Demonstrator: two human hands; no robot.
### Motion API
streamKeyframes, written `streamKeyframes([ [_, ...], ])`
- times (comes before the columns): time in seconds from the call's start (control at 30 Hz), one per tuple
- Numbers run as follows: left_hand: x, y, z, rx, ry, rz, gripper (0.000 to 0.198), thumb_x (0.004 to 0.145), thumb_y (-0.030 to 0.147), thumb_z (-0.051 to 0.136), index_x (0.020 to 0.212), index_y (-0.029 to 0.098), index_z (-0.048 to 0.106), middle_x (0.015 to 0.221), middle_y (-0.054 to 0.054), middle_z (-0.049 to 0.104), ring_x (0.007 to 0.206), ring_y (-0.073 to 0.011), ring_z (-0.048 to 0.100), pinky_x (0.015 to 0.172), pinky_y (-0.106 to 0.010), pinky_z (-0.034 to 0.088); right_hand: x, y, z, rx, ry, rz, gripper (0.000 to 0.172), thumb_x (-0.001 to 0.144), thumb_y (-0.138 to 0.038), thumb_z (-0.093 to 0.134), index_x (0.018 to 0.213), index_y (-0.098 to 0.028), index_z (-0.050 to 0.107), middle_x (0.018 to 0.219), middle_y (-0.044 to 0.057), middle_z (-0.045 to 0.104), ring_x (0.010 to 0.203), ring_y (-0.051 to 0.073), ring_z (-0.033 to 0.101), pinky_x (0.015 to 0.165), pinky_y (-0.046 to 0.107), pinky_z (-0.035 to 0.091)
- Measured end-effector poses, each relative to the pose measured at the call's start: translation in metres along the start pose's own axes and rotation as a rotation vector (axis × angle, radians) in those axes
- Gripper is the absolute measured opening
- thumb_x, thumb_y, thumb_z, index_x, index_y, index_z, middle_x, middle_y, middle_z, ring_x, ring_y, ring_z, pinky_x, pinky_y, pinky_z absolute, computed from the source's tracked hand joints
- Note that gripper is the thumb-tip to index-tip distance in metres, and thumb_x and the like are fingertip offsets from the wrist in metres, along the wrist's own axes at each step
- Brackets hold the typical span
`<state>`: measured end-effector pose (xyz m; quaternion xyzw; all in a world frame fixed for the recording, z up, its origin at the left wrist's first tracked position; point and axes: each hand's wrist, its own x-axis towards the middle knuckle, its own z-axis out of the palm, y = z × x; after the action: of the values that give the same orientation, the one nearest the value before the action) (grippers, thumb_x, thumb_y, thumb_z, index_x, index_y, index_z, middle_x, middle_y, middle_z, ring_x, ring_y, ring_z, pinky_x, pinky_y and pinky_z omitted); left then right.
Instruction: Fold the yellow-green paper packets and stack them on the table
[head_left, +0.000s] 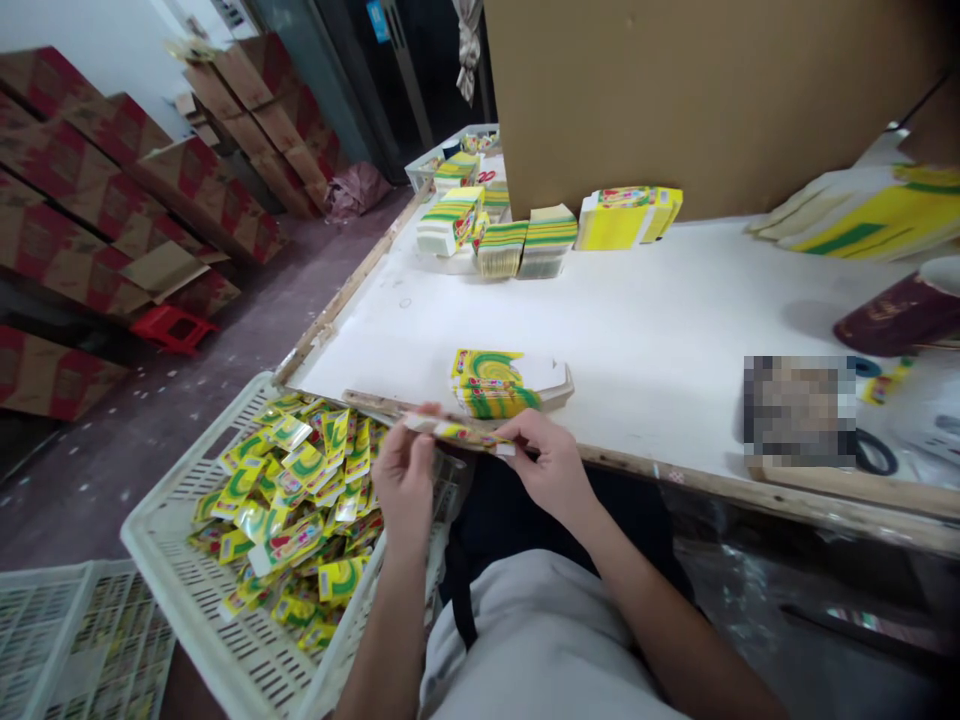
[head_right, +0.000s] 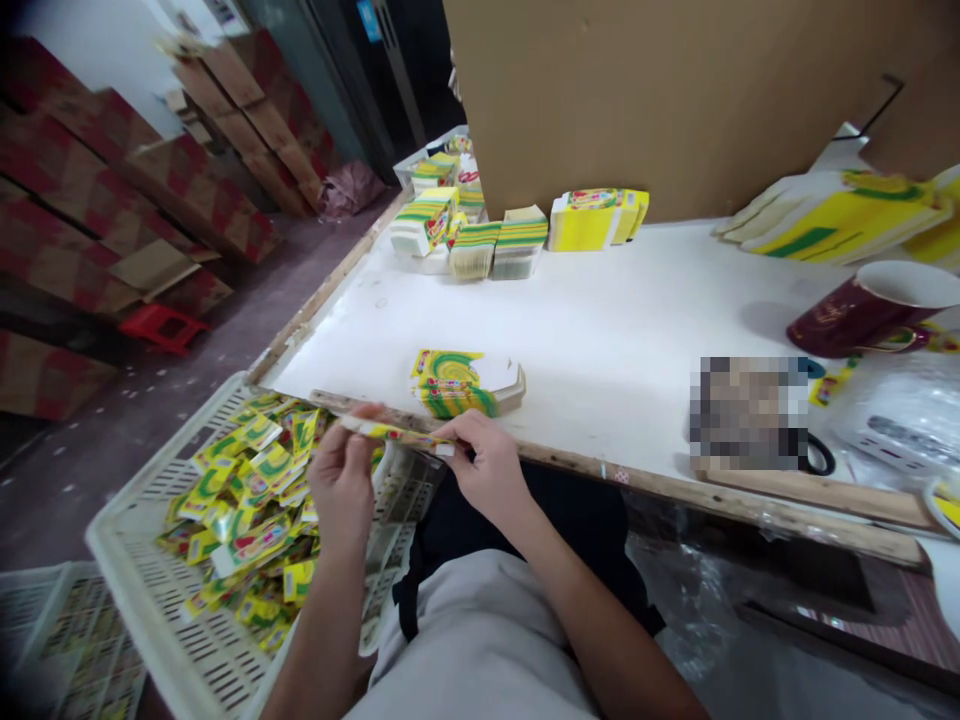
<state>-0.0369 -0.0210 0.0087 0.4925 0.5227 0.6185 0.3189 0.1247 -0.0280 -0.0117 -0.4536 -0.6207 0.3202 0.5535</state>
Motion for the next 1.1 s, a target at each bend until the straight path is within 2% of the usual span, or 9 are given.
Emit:
streamKeyframes([
  [0.1, 0.007, 0.028, -0.012, 0.1, -0.026, 0.266, 0.046, 0.074, 0.034, 0.063, 0.116, 0.02, 0.052, 0.115, -0.009, 0.058, 0.107, -0.0217, 0.055, 0.097, -0.039, 0.041, 0.001, -0.002, -0.007, -0.359, 0.014, -0.194, 0.027, 0.079, -0.005, 0.047, 0.082, -0.021, 0.067, 0.075, 0.004, 0.058, 0.077, 0.018, 0.051, 0.074, 0.033, 0.043],
  [0.17, 0.01, 0.04, -0.016, 0.241, -0.195, 0.323, 0.066, 0.062, 0.038, 0.073, 0.121, 0.021, 0.049, 0.12, -0.01, 0.054, 0.114, -0.026, 0.051, 0.1, -0.042, 0.038, 0.0, -0.006, -0.006, -0.493, -0.046, -0.294, 0.026, 0.082, -0.007, 0.048, 0.081, -0.024, 0.068, 0.075, 0.003, 0.059, 0.078, 0.018, 0.05, 0.085, 0.038, 0.04],
  [0.27, 0.009, 0.041, -0.014, 0.554, -0.562, 0.206, 0.093, 0.046, 0.04, 0.081, 0.128, 0.022, 0.04, 0.128, -0.012, 0.049, 0.118, -0.0301, 0.046, 0.099, -0.044, 0.038, -0.003, -0.013, -0.002, -0.469, -0.129, -0.41, 0.021, 0.083, -0.012, 0.051, 0.081, -0.026, 0.067, 0.074, 0.0, 0.057, 0.082, 0.016, 0.053, 0.102, 0.043, 0.029],
  [0.37, 0.005, 0.027, -0.003, 0.705, -0.762, 0.067, 0.072, 0.057, 0.037, 0.075, 0.119, 0.022, 0.044, 0.113, -0.008, 0.059, 0.103, -0.0265, 0.056, 0.085, -0.04, 0.046, -0.005, -0.012, -0.002, -0.33, -0.036, -0.36, 0.02, 0.08, -0.014, 0.053, 0.09, -0.028, 0.065, 0.085, 0.001, 0.057, 0.1, 0.019, 0.052, 0.105, 0.045, 0.026],
  [0.5, -0.006, 0.016, 0.011, 0.76, -0.713, 0.063, 0.055, 0.064, 0.035, 0.069, 0.111, 0.022, 0.044, 0.097, -0.004, 0.062, 0.088, -0.023, 0.06, 0.075, -0.035, 0.048, -0.004, -0.005, -0.001, 0.09, 0.228, 0.015, 0.056, 0.076, -0.019, 0.056, 0.129, -0.024, 0.039, 0.123, 0.009, 0.047, 0.117, 0.024, 0.044, 0.099, 0.042, 0.038],
  [0.67, -0.018, 0.017, 0.022, 0.696, -0.762, 0.23, 0.061, 0.067, 0.028, 0.065, 0.12, 0.022, 0.035, 0.114, -0.008, 0.056, 0.099, -0.0218, 0.058, 0.082, -0.033, 0.046, 0.0, -0.005, 0.009, 0.611, -0.035, 0.4, 0.043, 0.075, -0.023, 0.055, 0.118, -0.022, 0.05, 0.11, 0.006, 0.059, 0.104, 0.021, 0.056, 0.091, 0.036, 0.046],
  [0.73, -0.021, 0.015, 0.024, 0.684, -0.718, 0.3, 0.062, 0.068, 0.027, 0.064, 0.121, 0.022, 0.032, 0.118, -0.009, 0.052, 0.103, -0.0216, 0.056, 0.083, -0.033, 0.046, 0.001, -0.006, 0.011, 0.671, -0.028, 0.454, 0.035, 0.074, -0.026, 0.058, 0.109, -0.022, 0.055, 0.102, 0.004, 0.063, 0.096, 0.02, 0.059, 0.088, 0.035, 0.048],
  [0.9, -0.023, 0.009, 0.024, 0.673, -0.647, 0.285, 0.047, 0.067, 0.022, 0.063, 0.107, 0.024, 0.039, 0.099, -0.004, 0.057, 0.086, -0.0183, 0.06, 0.074, -0.03, 0.048, -0.002, -0.003, 0.01, 0.627, 0.054, 0.41, 0.033, 0.077, -0.03, 0.057, 0.109, -0.02, 0.057, 0.104, 0.005, 0.065, 0.098, 0.021, 0.06, 0.091, 0.037, 0.046],
  [1.1, -0.02, -0.003, 0.023, 0.606, -0.657, 0.256, 0.049, 0.068, 0.018, 0.057, 0.112, 0.019, 0.033, 0.1, -0.01, 0.052, 0.085, -0.0205, 0.059, 0.07, -0.033, 0.049, -0.009, -0.008, 0.006, 0.235, -0.263, 0.021, 0.065, 0.078, -0.012, 0.053, 0.138, -0.024, 0.032, 0.143, 0.004, 0.037, 0.131, 0.02, 0.034, 0.109, 0.036, 0.026],
])
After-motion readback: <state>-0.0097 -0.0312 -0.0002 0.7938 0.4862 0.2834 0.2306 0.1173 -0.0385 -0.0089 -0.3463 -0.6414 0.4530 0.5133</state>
